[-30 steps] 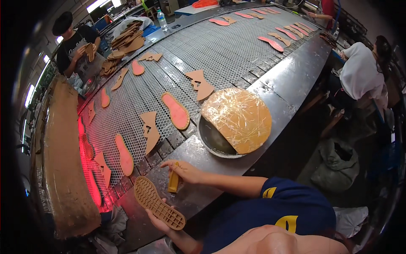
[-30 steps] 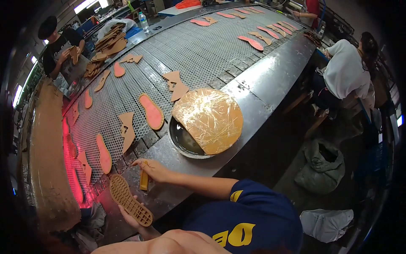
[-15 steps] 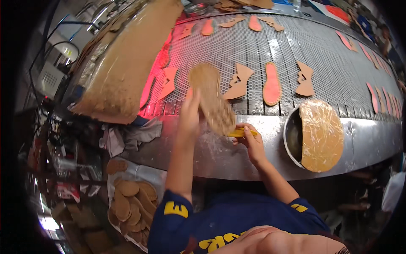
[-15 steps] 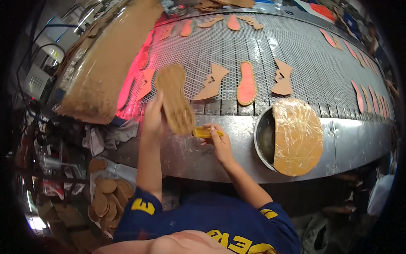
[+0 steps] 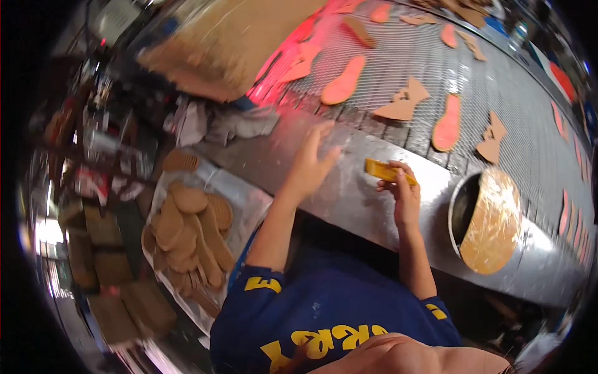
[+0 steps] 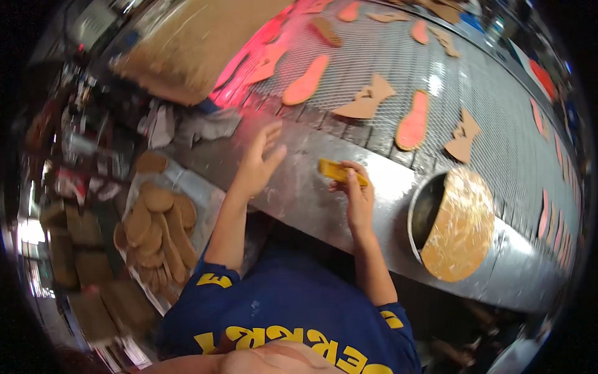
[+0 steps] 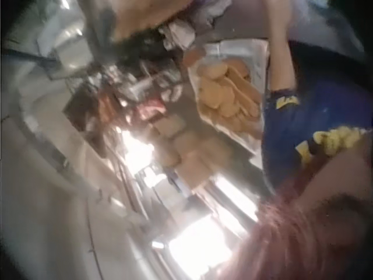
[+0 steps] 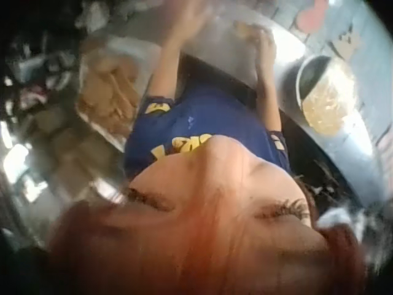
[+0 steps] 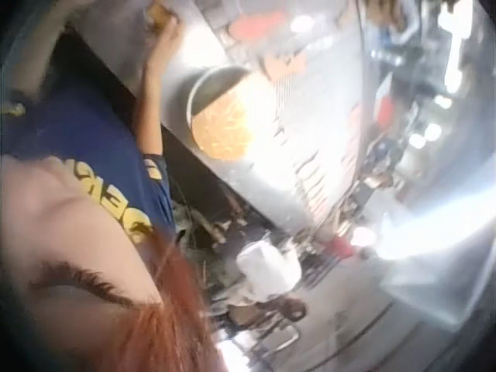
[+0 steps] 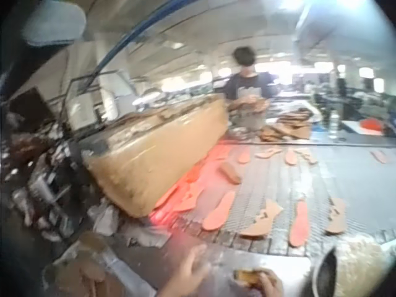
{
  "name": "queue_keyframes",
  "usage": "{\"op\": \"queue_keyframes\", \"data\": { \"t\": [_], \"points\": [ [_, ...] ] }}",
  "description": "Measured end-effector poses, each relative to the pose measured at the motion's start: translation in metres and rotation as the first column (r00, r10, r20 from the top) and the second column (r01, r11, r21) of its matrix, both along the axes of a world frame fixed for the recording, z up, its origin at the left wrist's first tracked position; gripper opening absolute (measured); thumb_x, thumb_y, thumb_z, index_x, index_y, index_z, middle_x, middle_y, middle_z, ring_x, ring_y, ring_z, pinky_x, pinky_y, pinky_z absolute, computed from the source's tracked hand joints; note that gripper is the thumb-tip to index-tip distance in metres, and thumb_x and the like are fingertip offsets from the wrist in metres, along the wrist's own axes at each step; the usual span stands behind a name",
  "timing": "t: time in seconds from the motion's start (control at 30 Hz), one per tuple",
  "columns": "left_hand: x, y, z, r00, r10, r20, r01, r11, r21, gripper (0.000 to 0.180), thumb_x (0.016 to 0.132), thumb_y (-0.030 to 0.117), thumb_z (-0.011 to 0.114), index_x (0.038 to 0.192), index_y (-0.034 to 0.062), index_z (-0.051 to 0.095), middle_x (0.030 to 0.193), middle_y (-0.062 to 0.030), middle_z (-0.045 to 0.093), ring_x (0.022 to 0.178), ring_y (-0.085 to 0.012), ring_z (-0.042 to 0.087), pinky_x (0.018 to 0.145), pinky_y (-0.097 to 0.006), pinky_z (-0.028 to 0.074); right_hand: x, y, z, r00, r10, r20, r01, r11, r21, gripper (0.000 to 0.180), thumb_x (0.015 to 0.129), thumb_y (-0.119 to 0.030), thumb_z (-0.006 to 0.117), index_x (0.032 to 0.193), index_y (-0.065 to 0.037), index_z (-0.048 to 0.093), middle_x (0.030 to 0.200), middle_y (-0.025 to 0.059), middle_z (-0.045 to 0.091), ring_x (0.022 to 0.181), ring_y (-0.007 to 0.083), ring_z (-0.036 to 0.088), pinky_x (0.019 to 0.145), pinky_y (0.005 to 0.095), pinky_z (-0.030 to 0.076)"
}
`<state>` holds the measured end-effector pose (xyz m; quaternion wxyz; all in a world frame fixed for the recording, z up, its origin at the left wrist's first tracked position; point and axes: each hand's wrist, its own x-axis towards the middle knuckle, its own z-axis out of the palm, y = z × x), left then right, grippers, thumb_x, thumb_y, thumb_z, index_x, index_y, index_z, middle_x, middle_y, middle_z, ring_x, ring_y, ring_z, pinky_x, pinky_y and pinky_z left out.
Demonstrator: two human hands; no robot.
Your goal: The person scrapes the textured surface of shoe soles using a yellow plastic scraper. They pick up soles from a pile, scrape the bottom to remove residue, and place them on a conveyor belt. The process is repeated for multiple soles.
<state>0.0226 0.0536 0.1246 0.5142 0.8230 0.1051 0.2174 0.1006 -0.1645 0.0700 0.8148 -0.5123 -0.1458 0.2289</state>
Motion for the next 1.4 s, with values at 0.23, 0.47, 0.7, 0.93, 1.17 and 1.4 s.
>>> {"op": "queue_keyframes", "data": {
  "t": [0.23, 0.47, 0.7, 0.93, 1.17, 1.4],
  "points": [
    [-0.161, 0.091, 0.009, 0.352, 0.919, -0.18, -0.368, 0.313, 0.876, 0.081, 0.078, 0.037, 0.073, 0.146, 0.0111, 0.037, 0.156, -0.0278, 0.009, 0.144, -0.0507, 0.004, 0.108, -0.071, 0.003, -0.002, -0.005, -0.002, 0.985, -0.126, 0.12, 0.139, 0.984, -0.111, 0.032, 0.096, -0.013, 0.053, 0.126, 0.0, 0.055, 0.116, 0.0142, 0.059, 0.085, 0.019, 0.063, 0.076, 0.0314, 0.054],
    [-0.196, 0.139, -0.044, 0.06, 0.859, -0.509, -0.349, 0.496, 0.795, 0.075, 0.079, 0.052, 0.064, 0.141, 0.0114, 0.048, 0.154, -0.028, 0.02, 0.143, -0.0516, 0.007, 0.108, -0.071, -0.006, 0.003, 0.002, 0.002, 0.987, -0.088, 0.131, 0.1, 0.991, -0.089, 0.032, 0.096, -0.009, 0.052, 0.126, 0.001, 0.054, 0.114, 0.0144, 0.061, 0.081, 0.0167, 0.063, 0.073, 0.0308, 0.054],
    [-0.204, 0.127, 0.003, -0.103, 0.878, -0.467, -0.316, 0.417, 0.852, 0.072, 0.076, 0.048, 0.067, 0.14, 0.0214, 0.05, 0.153, -0.027, 0.022, 0.142, -0.0502, 0.013, 0.106, -0.074, 0.004, 0.0, -0.003, 0.007, 0.987, -0.112, 0.116, 0.123, 0.988, -0.093, 0.03, 0.096, -0.009, 0.052, 0.124, 0.001, 0.055, 0.113, 0.0148, 0.061, 0.08, 0.0169, 0.063, 0.071, 0.0308, 0.054],
    [-0.207, 0.13, -0.017, -0.049, 0.94, -0.337, -0.443, 0.282, 0.851, 0.101, 0.066, 0.021, 0.082, 0.15, 0.0245, 0.027, 0.15, -0.028, 0.025, 0.14, -0.0462, 0.026, 0.106, -0.065, 0.026, -0.003, -0.009, 0.008, 0.991, -0.092, 0.092, 0.098, 0.993, -0.065, 0.027, 0.094, -0.006, 0.055, 0.119, 0.003, 0.057, 0.109, 0.013, 0.061, 0.076, 0.0184, 0.062, 0.068, 0.0316, 0.054],
    [-0.208, 0.11, 0.023, -0.332, 0.943, -0.025, -0.338, -0.094, 0.937, 0.094, 0.07, 0.037, 0.08, 0.149, 0.0184, 0.032, 0.153, -0.0288, 0.023, 0.141, -0.0479, 0.021, 0.109, -0.066, 0.016, -0.002, -0.006, 0.009, 0.998, -0.042, 0.046, 0.044, 0.998, -0.037, 0.025, 0.092, -0.004, 0.056, 0.116, 0.003, 0.058, 0.102, 0.0123, 0.062, 0.074, 0.0168, 0.064, 0.067, 0.0309, 0.056],
    [-0.242, 0.143, 0.019, -0.444, 0.68, -0.583, -0.386, 0.442, 0.81, 0.11, 0.064, 0.056, 0.081, 0.152, 0.0166, 0.026, 0.156, -0.0237, 0.022, 0.144, -0.043, 0.018, 0.108, -0.072, 0.012, 0.002, -0.016, 0.003, 1.0, -0.03, 0.004, 0.03, 0.999, -0.028, 0.025, 0.093, -0.004, 0.056, 0.118, 0.001, 0.057, 0.102, 0.0113, 0.063, 0.073, 0.0167, 0.064, 0.067, 0.0297, 0.055]
  ]
}}
